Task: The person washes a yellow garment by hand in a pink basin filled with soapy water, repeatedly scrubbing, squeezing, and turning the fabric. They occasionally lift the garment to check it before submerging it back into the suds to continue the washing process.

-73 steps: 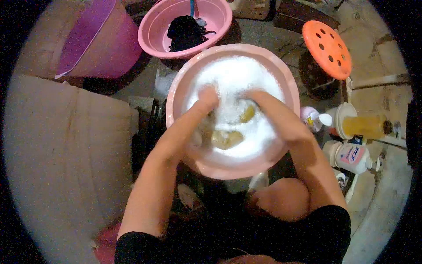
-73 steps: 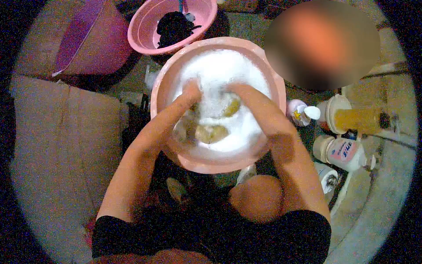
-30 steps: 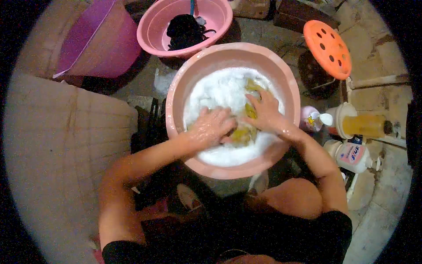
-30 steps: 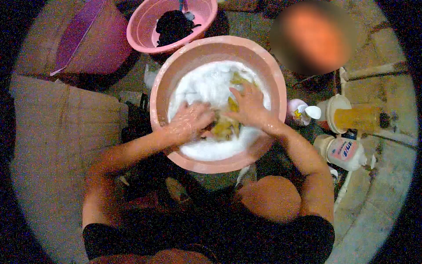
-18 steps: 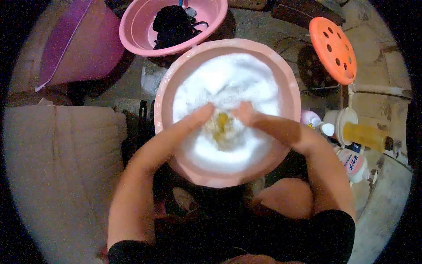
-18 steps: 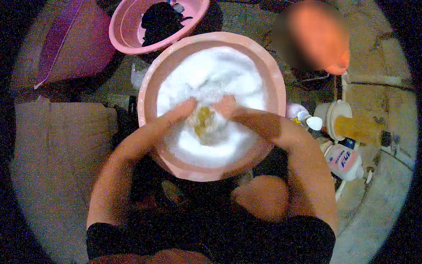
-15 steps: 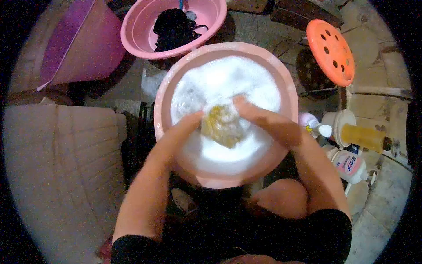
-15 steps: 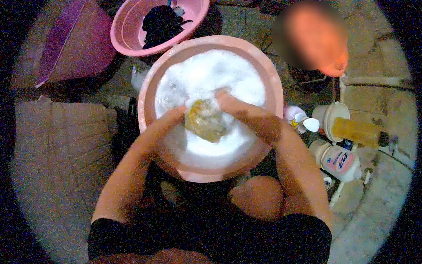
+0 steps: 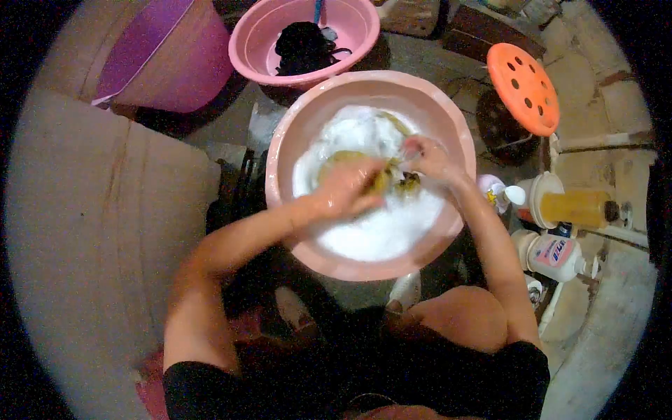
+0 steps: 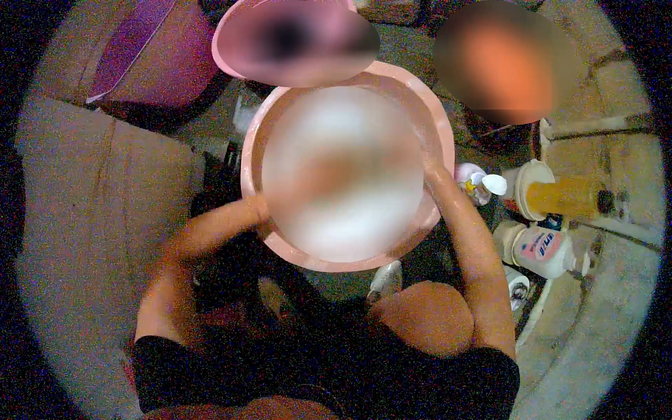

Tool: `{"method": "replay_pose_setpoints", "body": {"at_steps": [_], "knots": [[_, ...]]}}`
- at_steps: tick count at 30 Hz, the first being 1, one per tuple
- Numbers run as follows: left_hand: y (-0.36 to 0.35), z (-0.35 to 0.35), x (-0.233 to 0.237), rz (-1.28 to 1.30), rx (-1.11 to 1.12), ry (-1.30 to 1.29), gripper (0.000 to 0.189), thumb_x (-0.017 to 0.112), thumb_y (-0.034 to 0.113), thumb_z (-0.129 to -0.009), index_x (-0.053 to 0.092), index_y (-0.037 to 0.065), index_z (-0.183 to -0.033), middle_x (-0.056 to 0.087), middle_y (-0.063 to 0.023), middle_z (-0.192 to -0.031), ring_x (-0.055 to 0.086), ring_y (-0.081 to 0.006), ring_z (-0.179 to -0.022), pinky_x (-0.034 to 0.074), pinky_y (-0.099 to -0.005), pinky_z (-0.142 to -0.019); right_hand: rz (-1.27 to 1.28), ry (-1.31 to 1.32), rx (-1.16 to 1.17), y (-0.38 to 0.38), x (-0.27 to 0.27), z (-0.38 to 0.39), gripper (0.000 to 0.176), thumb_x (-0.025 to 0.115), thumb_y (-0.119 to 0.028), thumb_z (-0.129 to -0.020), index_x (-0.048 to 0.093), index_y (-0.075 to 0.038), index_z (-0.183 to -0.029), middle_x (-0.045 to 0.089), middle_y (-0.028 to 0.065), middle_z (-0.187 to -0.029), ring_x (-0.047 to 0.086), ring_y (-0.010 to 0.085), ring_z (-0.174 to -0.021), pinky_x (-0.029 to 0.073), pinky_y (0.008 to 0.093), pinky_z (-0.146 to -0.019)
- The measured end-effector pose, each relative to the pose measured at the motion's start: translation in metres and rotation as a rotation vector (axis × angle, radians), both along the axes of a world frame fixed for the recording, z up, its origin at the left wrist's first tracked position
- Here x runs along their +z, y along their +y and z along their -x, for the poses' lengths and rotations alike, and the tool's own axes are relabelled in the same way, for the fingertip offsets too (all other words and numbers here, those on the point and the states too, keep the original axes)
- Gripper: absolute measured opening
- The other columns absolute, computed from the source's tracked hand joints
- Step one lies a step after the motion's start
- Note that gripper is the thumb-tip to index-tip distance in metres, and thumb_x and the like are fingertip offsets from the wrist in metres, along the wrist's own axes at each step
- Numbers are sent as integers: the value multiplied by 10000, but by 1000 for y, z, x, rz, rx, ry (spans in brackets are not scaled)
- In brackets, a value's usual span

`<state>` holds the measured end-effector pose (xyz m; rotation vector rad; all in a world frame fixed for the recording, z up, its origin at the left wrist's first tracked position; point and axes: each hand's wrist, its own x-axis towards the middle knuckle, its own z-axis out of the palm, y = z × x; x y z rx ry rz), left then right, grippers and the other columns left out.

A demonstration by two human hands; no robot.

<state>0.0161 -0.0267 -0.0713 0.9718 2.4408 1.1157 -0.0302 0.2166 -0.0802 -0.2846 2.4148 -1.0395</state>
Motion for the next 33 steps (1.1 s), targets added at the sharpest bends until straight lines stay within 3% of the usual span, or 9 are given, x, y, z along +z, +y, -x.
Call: {"method": "replay_pose_setpoints", "body": {"at_steps": [3, 6, 8, 12, 16, 19, 25, 30, 33], "knots": [[-3, -27, -30, 293, -239, 140, 747, 699, 372, -737, 365, 82, -1340, 431, -155, -1287, 421, -312, -1213, 323, -549, -963, -390, 755, -278, -23, -20, -8, 652, 718, -273, -657, 496, 26, -1191, 582, 239, -1112, 548, 375, -1067, 412, 390, -962], [5, -25, -23, 378, 302, 302, 1092, 799, 475, -571, 220, 86, -1411, 252, -240, -1409, 298, -409, -1295, 272, -576, -998, 59, 348, -290, -31, -119, 19, 845, 781, -361, -592, 421, 17, -1257, 529, 241, -1197, 507, 364, -1130, 379, 400, -992], [-5, -2, -61, 143, 323, 136, 1193, 825, 497, -511, 174, 81, -1420, 169, -289, -1423, 256, -463, -1293, 264, -595, -1001, 106, 50, 75, -36, -68, 19, 957, 764, -484, -613, 358, 31, -1310, 444, 253, -1288, 425, 386, -1200, 349, 433, -1005], [-8, 30, -93, 438, 431, 172, 997, 728, 463, -687, 188, 101, -1442, 391, -227, -1350, 422, -325, -1229, 385, -438, -992, -426, 139, 296, -93, 1, -15, 605, 597, -412, -832, 472, 70, -1175, 518, 293, -1122, 471, 397, -1130, 343, 440, -977], [-28, 48, -153, 475, 50, -275, 902, 760, 379, -620, 355, 75, -1366, 568, -194, -1179, 558, -312, -1085, 440, -406, -929, -423, 54, 227, -89, -77, 2, 450, 479, -370, -902, 555, 31, -1091, 547, 235, -1089, 494, 340, -1107, 374, 414, -956], [-43, 62, -178, 526, 96, -558, 908, 764, 398, -616, 355, 62, -1354, 568, -211, -1164, 562, -330, -1071, 447, -408, -911, 339, -83, 200, -41, -75, 14, 377, 426, -306, -930, 558, -3, -1112, 560, 218, -1059, 516, 321, -1069, 404, 383, -933], [-22, 89, -124, 606, 220, -466, 924, 771, 435, -609, 355, 37, -1330, 569, -244, -1133, 569, -365, -1043, 461, -412, -876, -29, -201, -83, -50, -39, 32, 386, 517, -393, -895, 650, -36, -954, 647, 120, -942, 606, 194, -882, 484, 343, -778], [5, 48, 7, 294, 242, 25, 940, 777, 466, -603, 355, 15, -1311, 569, -271, -1108, 575, -394, -1020, 472, -416, -847, 136, 88, -237, -55, -50, 36, 558, 487, -516, -878, 520, -103, -1252, 598, 137, -1173, 541, 380, -1085, 430, 369, -911], [10, 22, 49, 493, 238, -292, 948, 772, 510, -601, 343, 14, -1285, 574, -260, -1100, 555, -404, -1047, 436, -453, -898, -82, 79, 97, -43, -18, 5, 662, 501, -554, -847, 481, -45, -1270, 596, 237, -1105, 573, 397, -1017, 349, 476, -972]]}}
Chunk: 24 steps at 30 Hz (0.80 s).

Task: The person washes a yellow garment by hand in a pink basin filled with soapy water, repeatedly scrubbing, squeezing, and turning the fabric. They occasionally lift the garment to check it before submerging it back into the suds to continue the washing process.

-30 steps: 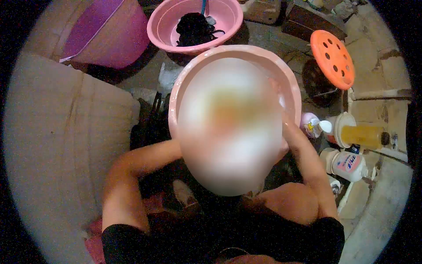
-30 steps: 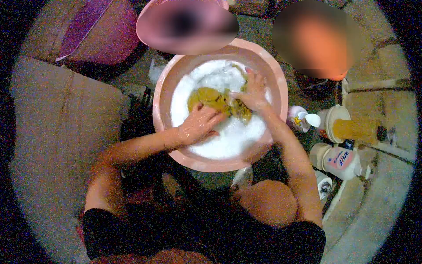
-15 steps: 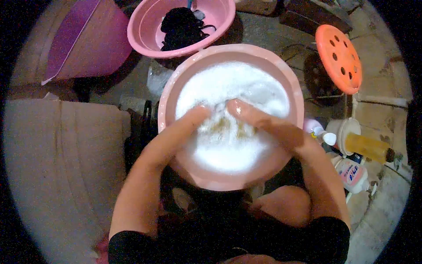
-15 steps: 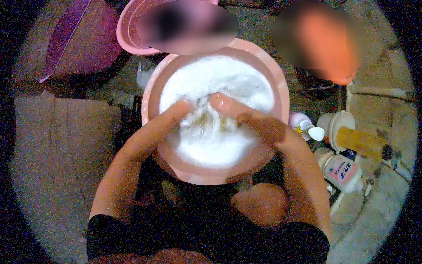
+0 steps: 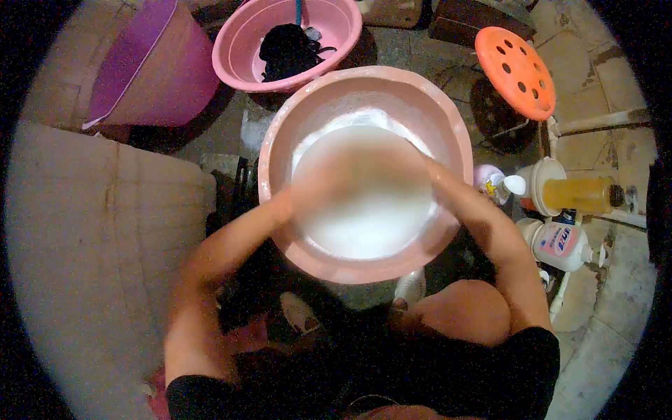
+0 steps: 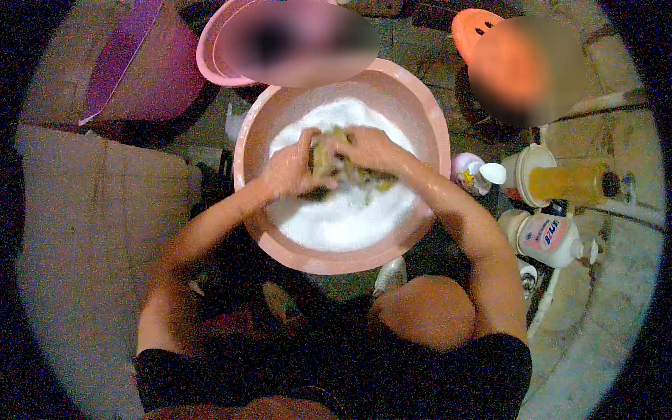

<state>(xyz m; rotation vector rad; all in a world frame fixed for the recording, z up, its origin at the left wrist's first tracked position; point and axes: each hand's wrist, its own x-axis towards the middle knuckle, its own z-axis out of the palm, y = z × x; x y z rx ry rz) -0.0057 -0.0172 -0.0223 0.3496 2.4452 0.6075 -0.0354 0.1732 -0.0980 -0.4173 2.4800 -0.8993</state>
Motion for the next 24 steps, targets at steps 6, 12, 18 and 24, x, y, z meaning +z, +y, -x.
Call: {"method": "replay_pose_setpoints", "body": {"at_steps": [6, 12, 18, 24], "knots": [[-19, -34, -77, 52, -257, 385, 1005, 811, 458, -566, 304, 78, -1346, 320, -241, -1342, 334, -386, -1264, 271, -625, -994, -272, 297, 260, -16, 14, -59, 589, 530, -447, -843, 515, 14, -1209, 385, 246, -1302, 326, 385, -1233, 306, 520, -959], [-3, 17, -135, 245, -699, 450, 487, 510, 100, -812, 435, 35, -1288, 359, -263, -1353, 304, -407, -1292, 371, -485, -988, -452, 378, 408, -26, -54, -22, 407, 405, -182, -899, 464, 55, -1224, 554, 234, -1064, 501, 321, -1073, 411, 461, -863], [-33, 86, -162, 23, 287, -740, 389, 574, 327, -823, 614, 53, -1096, 637, -173, -1062, 617, -305, -911, 480, -379, -828, 434, -683, -167, 16, -9, 1, 591, 559, -331, -854, 409, 29, -1299, 599, 168, -1052, 593, 261, -955, 466, 353, -812], [12, 80, -123, -88, 378, -276, 460, 538, 404, -863, 584, 71, -1177, 560, -247, -1139, 526, -321, -1105, 414, -387, -953, 85, -186, -214, -3, -64, 43, 553, 565, -318, -844, 429, -7, -1280, 558, 170, -1137, 552, 280, -1024, 431, 391, -871]]}}
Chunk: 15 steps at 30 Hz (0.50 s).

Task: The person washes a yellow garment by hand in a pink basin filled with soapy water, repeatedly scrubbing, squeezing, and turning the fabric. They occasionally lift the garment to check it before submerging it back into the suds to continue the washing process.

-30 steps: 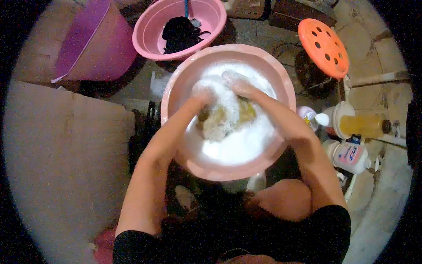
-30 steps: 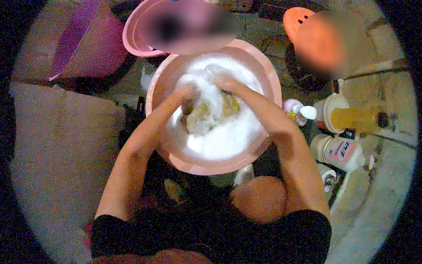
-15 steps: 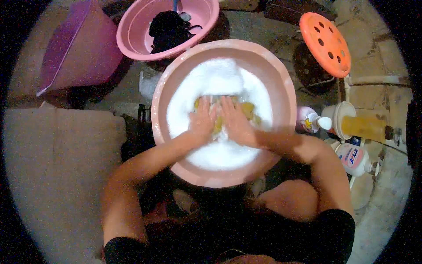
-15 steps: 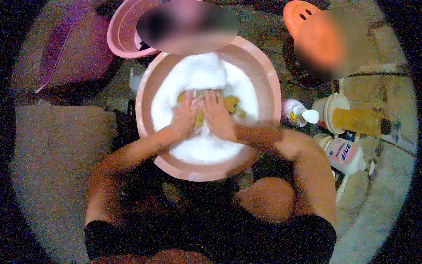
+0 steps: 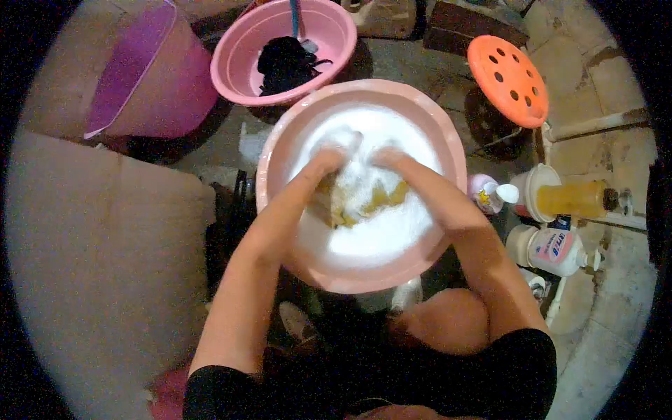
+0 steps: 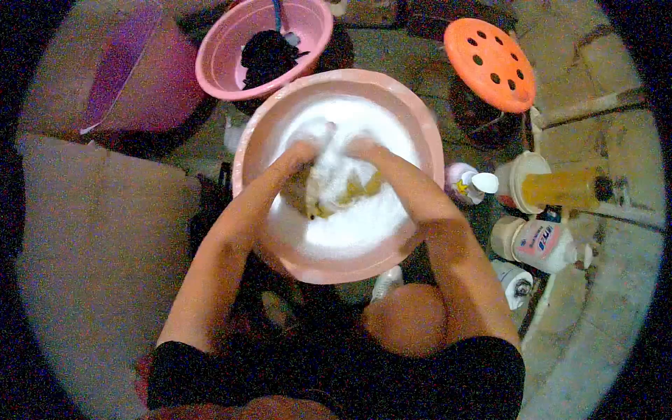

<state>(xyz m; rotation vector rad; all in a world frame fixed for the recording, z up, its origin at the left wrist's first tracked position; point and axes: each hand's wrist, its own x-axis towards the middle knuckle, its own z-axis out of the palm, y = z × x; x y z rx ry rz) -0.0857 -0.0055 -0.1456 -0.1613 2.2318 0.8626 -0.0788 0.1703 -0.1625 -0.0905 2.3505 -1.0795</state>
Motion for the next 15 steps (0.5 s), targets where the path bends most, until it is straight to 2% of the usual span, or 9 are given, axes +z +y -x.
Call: {"method": "replay_pose_setpoints", "body": {"at_steps": [3, 4, 6, 8, 9, 11, 13, 14, 15], "knots": [[-4, -30, 88, -134, -137, 194, 504, 497, 518, -846, 635, 41, -932, 620, -170, -848, 564, -222, -766, 461, -365, -754, 20, 150, -93, -6, 24, -5, 534, 568, -312, -838, 439, -25, -1270, 538, 171, -1179, 532, 290, -1059, 413, 410, -900], [-9, -42, 81, -461, -185, 289, 482, 508, 466, -868, 609, -3, -913, 614, -149, -822, 543, -242, -610, 459, -391, -621, 7, 173, -111, -3, 39, -26, 528, 569, -310, -837, 443, -31, -1267, 531, 171, -1193, 525, 293, -1070, 407, 417, -910], [-18, -55, 70, -606, -399, 685, 385, 499, 388, -896, 595, 23, -976, 615, -120, -823, 563, -211, -563, 496, -382, -578, -84, 179, 14, -2, 74, -50, 517, 571, -306, -833, 449, -43, -1261, 517, 171, -1222, 511, 299, -1094, 396, 430, -930], [-31, -79, 72, -242, -589, 575, 562, 642, 435, -750, 500, 80, -1162, 465, -183, -1113, 427, -304, -935, 413, -509, -758, -337, 228, 312, 0, 103, -76, 505, 572, -302, -829, 456, -56, -1254, 503, 172, -1250, 498, 306, -1117, 384, 443, -949], [-36, -92, 70, -65, -679, 514, 725, 714, 458, -677, 453, 108, -1255, 389, -214, -1258, 360, -350, -1121, 371, -572, -848, -523, 414, 469, 4, 95, -91, 711, 552, -495, -837, 379, -49, -1363, 434, 180, -1321, 407, 324, -1212, 318, 489, -999], [-38, -104, 60, 104, -774, 447, 905, 786, 481, -604, 405, 136, -1348, 314, -246, -1403, 292, -396, -1307, 330, -635, -938, -528, 467, 426, -5, 58, -119, 688, 535, -460, -849, 371, -31, -1362, 361, 188, -1366, 342, 345, -1249, 292, 517, -997], [-37, -110, 43, 312, -766, 596, 1122, 807, 479, -548, 197, 171, -1438, 188, -251, -1447, 213, -452, -1324, 318, -728, -851, -532, 513, 385, -23, 34, -122, 665, 519, -424, -861, 362, -13, -1360, 288, 196, -1412, 277, 367, -1285, 265, 546, -995], [-29, -111, 36, 398, -761, 665, 776, 696, 299, -742, 309, 90, -1382, 284, -265, -1381, 308, -456, -1262, 411, -562, -908, -636, 484, 439, -35, 27, -118, 642, 491, -394, -876, 351, 8, -1357, 294, 205, -1406, 262, 364, -1298, 265, 545, -988], [-26, -106, 21, 385, -768, 657, 776, 696, 299, -742, 309, 90, -1382, 284, -265, -1381, 308, -456, -1262, 411, -562, -908, -738, 454, 494, -39, 20, -116, 619, 463, -363, -891, 339, 29, -1354, 299, 213, -1401, 248, 361, -1310, 265, 545, -982]]}}
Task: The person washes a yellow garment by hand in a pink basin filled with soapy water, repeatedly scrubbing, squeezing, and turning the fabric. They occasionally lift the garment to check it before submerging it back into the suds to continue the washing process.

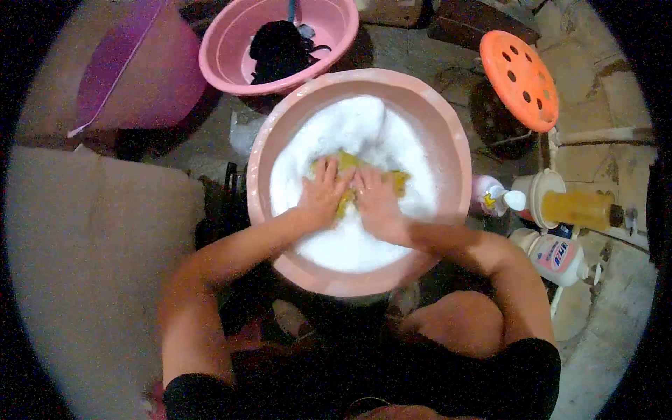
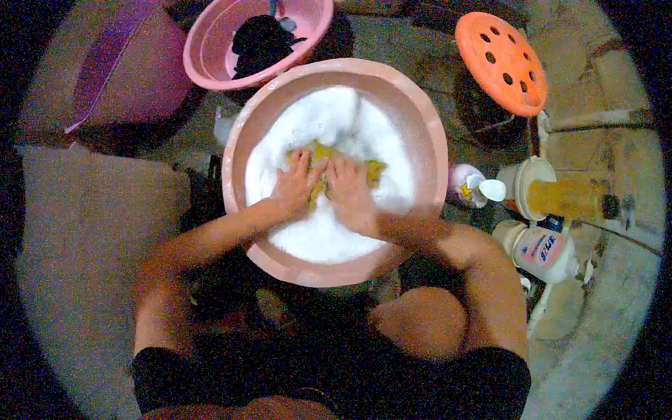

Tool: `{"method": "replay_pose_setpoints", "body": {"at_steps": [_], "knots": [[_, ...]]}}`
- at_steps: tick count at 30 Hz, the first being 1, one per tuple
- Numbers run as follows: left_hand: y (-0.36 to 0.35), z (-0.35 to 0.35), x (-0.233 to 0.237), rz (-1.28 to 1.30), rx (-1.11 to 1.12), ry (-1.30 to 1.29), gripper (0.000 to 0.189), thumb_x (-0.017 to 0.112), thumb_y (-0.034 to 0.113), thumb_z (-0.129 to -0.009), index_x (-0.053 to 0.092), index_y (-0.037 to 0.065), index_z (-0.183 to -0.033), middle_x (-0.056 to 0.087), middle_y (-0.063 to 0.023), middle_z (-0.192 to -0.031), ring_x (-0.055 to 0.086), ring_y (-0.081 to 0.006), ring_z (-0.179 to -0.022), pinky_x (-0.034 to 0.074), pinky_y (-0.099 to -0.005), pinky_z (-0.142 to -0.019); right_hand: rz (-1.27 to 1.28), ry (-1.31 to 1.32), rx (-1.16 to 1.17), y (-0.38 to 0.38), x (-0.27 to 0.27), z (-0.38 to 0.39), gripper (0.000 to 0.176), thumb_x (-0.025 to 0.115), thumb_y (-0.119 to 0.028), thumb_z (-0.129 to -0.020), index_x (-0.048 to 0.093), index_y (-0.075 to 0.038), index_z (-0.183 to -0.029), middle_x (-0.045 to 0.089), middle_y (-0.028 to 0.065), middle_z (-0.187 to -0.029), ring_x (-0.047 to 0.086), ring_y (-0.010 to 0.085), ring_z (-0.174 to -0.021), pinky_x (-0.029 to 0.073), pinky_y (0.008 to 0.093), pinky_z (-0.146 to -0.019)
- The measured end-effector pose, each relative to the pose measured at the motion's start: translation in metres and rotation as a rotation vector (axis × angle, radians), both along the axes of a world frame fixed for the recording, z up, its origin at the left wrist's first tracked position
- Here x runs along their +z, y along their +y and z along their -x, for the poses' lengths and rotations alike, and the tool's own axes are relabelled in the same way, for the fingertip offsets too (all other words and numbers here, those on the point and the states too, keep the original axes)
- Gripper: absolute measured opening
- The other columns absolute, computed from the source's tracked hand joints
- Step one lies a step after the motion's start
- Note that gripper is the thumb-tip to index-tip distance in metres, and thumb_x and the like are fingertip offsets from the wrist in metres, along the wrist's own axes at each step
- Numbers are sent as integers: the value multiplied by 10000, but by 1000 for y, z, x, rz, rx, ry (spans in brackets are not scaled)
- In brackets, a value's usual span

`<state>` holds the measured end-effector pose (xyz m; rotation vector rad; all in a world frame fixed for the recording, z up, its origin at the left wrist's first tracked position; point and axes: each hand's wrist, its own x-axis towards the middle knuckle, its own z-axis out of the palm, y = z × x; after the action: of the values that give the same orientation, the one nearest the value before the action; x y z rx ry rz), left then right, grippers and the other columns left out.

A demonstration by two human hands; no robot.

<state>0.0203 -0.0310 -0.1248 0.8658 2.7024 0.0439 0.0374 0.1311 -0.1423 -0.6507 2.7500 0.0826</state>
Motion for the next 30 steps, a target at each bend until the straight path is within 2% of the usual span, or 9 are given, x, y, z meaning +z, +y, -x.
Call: {"method": "replay_pose_setpoints", "body": {"at_steps": [2, 8, 11, 14, 16, 18, 22, 26, 30], "knots": [[7, 18, -27, -14, 21, -48, 788, 626, 240, -789, 190, 152, -1439, 217, -280, -1421, 274, -444, -1295, 388, -620, -911, -231, 227, 112, 6, -7, 7, 574, 446, -325, -887, 351, -16, -1361, 421, 234, -1310, 393, 352, -1221, 340, 517, -939], [-22, 92, -81, -354, -104, -533, 338, 464, 86, -831, 517, 15, -1158, 565, -217, -1104, 563, -356, -1009, 432, -439, -914, 297, -612, 128, 79, -77, 62, 450, 447, -288, -903, 468, -56, -1288, 601, 177, -1084, 582, 288, -980, 462, 405, -831], [-30, 110, -194, -715, 934, -1041, 356, 462, 267, -864, 602, -4, -1049, 616, -227, -1045, 594, -361, -966, 460, -444, -853, 554, -671, -38, 86, -98, 80, 376, 440, -291, -906, 544, -71, -1193, 633, 162, -1041, 607, 286, -959, 475, 397, -828], [1, 114, -108, -308, 447, -400, 411, 430, 333, -890, 601, -12, -1033, 613, -254, -1002, 590, -394, -939, 458, -459, -839, 983, -308, -210, 74, -208, 109, 340, 430, -306, -906, 629, -83, -1068, 636, 153, -1033, 597, 299, -987, 463, 413, -850], [2, 109, -97, -434, 406, -136, 454, 409, 378, -908, 600, -18, -1023, 610, -273, -974, 587, -416, -920, 457, -470, -830, 838, -380, -289, 45, -134, 114, 322, 435, -280, -897, 637, -71, -1037, 646, 148, -974, 605, 295, -948, 463, 407, -829], [4, 76, 3, -583, 550, 45, 397, 390, 338, -927, 610, 16, -1003, 612, -272, -919, 586, -432, -873, 457, -488, -797, 684, -433, -374, 45, -50, 118, 306, 441, -254, -888, 645, -59, -1007, 656, 142, -915, 612, 292, -909, 463, 401, -808], [-44, 70, 55, -729, 600, 273, 343, 384, 285, -956, 587, 8, -962, 616, -258, -849, 585, -444, -815, 449, -491, -703, 1148, -250, -774, 72, 9, 98, 331, 395, -233, -904, 632, -6, -952, 629, 122, -790, 587, 251, -746, 465, 373, -721], [-39, 59, 140, -901, 591, 314, 349, 489, 326, -927, 574, 3, -826, 582, -211, -700, 580, -381, -674, 445, -427, -632, 1488, -113, -601, 77, 139, 70, 402, 367, -318, -958, 642, -26, -960, 637, 86, -922, 595, 189, -822, 458, 311, -768], [-20, 48, 178, -870, 518, 521, 178, 588, 180, -881, 570, 14, -820, 566, -105, -679, 518, -167, -624, 442, -316, -609, 1686, 39, -139, 81, 212, 57, 295, 453, -198, -958, 511, -43, -1203, 616, 67, -1037, 556, 131, -998, 424, 263, -902]]}}
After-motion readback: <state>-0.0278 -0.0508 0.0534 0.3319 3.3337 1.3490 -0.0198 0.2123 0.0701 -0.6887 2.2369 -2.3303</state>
